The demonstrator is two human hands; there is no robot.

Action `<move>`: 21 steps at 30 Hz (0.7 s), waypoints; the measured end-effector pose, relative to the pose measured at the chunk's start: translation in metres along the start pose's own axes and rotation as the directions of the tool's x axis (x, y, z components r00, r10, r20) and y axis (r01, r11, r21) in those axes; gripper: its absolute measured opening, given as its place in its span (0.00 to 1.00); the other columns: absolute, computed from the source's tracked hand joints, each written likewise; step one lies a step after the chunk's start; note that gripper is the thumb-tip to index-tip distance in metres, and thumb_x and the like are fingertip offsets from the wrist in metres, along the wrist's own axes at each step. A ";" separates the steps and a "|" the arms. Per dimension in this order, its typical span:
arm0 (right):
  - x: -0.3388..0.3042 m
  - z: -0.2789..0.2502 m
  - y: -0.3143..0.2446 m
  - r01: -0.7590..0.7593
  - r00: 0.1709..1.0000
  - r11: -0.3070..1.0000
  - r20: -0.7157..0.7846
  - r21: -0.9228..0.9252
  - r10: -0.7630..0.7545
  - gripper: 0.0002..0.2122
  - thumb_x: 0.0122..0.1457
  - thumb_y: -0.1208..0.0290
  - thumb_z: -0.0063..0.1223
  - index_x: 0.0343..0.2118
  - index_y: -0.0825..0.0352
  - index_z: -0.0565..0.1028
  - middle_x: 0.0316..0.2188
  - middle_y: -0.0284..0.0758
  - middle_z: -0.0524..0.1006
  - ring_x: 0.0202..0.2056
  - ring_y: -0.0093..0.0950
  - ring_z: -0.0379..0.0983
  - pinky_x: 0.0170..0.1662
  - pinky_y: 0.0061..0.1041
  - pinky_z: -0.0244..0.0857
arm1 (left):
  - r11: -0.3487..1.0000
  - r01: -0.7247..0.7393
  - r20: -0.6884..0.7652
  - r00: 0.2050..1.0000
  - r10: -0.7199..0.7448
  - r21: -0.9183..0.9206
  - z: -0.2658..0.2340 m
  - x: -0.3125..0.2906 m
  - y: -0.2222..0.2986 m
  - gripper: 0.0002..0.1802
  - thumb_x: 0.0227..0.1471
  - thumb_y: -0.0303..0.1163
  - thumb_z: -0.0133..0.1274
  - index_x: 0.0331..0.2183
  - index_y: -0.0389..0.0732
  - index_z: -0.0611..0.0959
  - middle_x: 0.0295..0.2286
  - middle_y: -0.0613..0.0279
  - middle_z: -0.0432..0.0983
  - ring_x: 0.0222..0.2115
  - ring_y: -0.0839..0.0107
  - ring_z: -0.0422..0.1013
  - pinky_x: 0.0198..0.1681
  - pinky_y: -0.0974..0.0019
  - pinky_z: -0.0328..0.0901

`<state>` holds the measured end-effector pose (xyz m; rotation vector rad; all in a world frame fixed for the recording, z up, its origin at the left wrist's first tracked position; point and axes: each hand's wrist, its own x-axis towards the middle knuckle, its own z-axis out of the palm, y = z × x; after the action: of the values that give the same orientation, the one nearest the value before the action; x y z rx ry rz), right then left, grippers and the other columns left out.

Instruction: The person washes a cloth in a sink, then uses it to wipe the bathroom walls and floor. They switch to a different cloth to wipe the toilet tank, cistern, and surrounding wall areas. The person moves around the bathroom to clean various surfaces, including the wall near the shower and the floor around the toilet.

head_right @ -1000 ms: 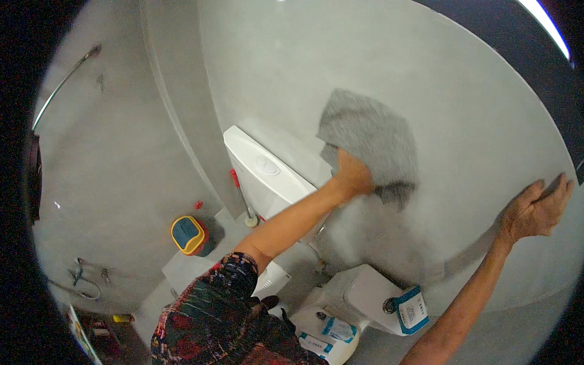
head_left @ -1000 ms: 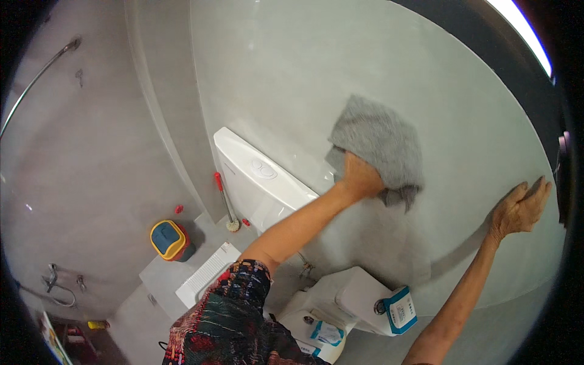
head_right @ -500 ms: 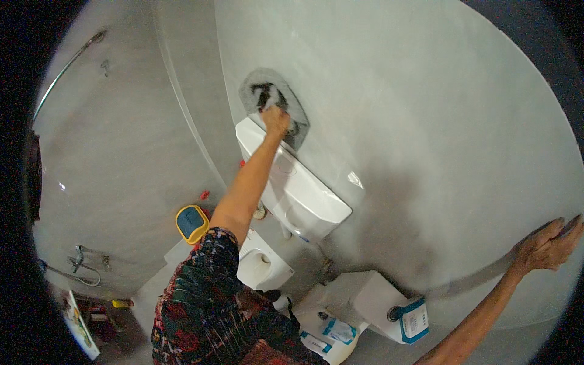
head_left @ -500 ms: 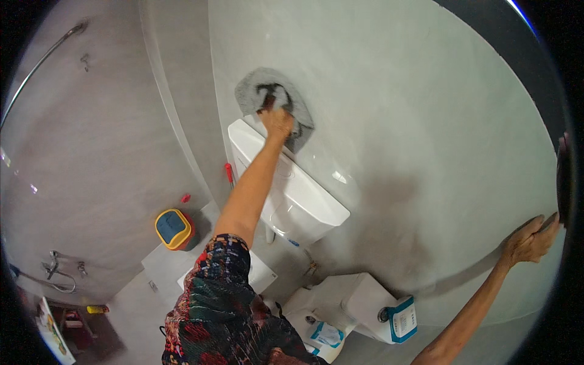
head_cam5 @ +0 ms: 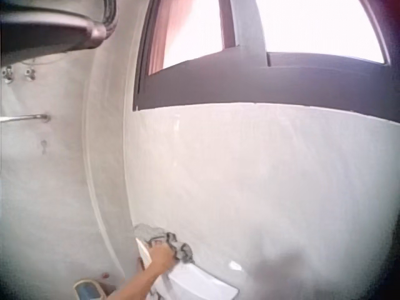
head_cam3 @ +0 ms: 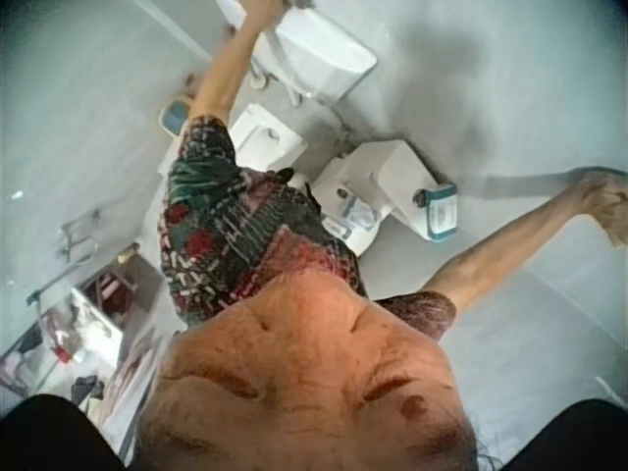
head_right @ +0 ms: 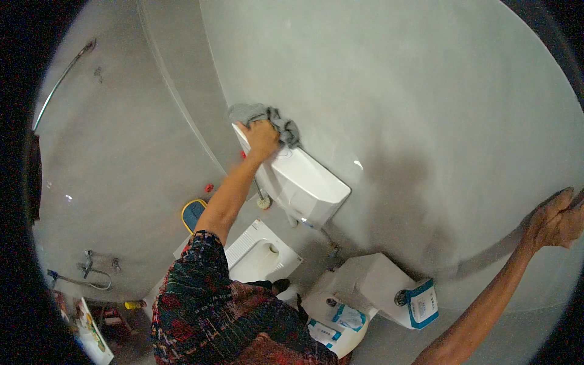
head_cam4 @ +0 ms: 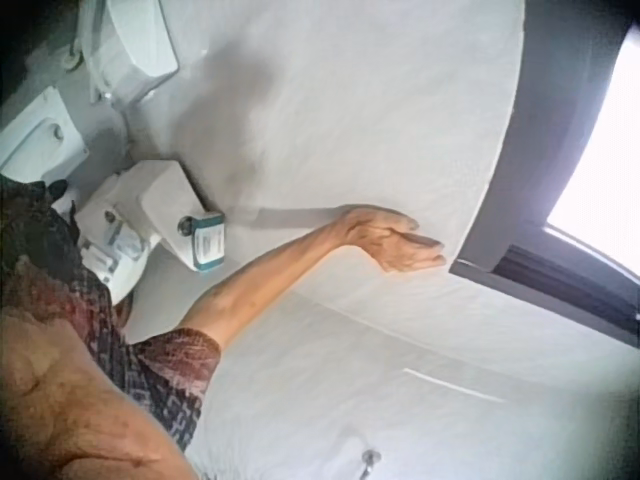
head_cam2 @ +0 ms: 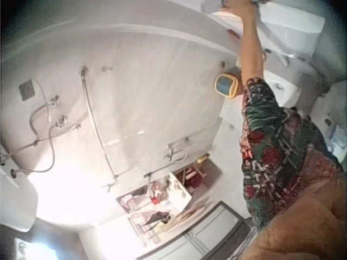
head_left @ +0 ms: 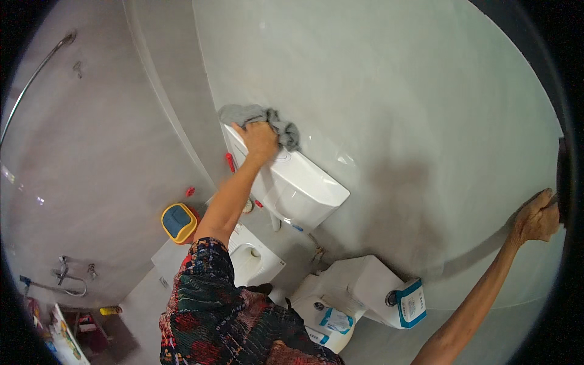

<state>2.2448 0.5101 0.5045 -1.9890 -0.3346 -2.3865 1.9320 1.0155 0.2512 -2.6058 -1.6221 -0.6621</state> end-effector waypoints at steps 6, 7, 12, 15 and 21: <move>0.016 -0.011 -0.020 -0.044 0.996 0.996 -0.074 0.080 0.050 0.18 0.55 0.51 0.43 0.18 0.61 0.68 0.12 0.27 0.63 0.14 0.25 0.60 0.18 0.30 0.55 | 0.968 -0.250 -0.029 0.968 0.249 -0.015 -0.007 -0.070 0.063 0.15 0.37 0.33 0.48 0.22 0.30 0.81 0.23 0.47 0.73 0.33 0.51 0.67 0.54 0.32 0.25; 0.014 -0.007 -0.018 -0.060 0.997 0.994 -0.053 0.089 0.065 0.18 0.55 0.51 0.43 0.18 0.61 0.69 0.12 0.27 0.64 0.14 0.25 0.60 0.18 0.30 0.55 | 0.962 -0.271 -0.047 0.962 0.270 -0.031 -0.009 -0.080 0.070 0.14 0.38 0.32 0.47 0.22 0.30 0.81 0.23 0.47 0.73 0.32 0.52 0.68 0.55 0.33 0.27; 0.007 0.008 -0.011 -0.024 0.998 0.998 -0.066 -0.052 0.020 0.18 0.55 0.49 0.42 0.21 0.60 0.70 0.14 0.29 0.66 0.15 0.26 0.62 0.19 0.31 0.55 | 0.889 -0.439 -0.075 0.898 0.433 -0.129 -0.020 -0.132 0.098 0.13 0.43 0.31 0.46 0.20 0.32 0.81 0.22 0.47 0.72 0.32 0.53 0.67 0.57 0.37 0.31; 0.007 0.008 -0.008 0.003 0.997 0.993 -0.078 -0.119 -0.013 0.19 0.55 0.48 0.41 0.24 0.61 0.70 0.18 0.32 0.69 0.18 0.27 0.65 0.19 0.32 0.56 | 0.817 -0.551 0.007 0.829 0.560 -0.171 -0.028 -0.150 0.096 0.14 0.44 0.33 0.47 0.22 0.31 0.81 0.23 0.47 0.72 0.34 0.54 0.67 0.59 0.42 0.31; 0.010 -0.003 -0.023 -0.039 0.999 0.992 -0.016 -0.124 0.037 0.21 0.55 0.47 0.40 0.29 0.64 0.71 0.25 0.36 0.73 0.24 0.32 0.70 0.21 0.34 0.59 | 0.793 -0.580 -0.246 0.809 0.534 -0.184 -0.019 -0.116 0.034 0.11 0.44 0.33 0.51 0.24 0.33 0.79 0.25 0.52 0.72 0.37 0.59 0.68 0.60 0.52 0.40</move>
<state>2.2361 0.5335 0.5104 -2.0074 -0.1496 -2.4530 1.9109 0.8958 0.2354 -2.8680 -0.6733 -1.0615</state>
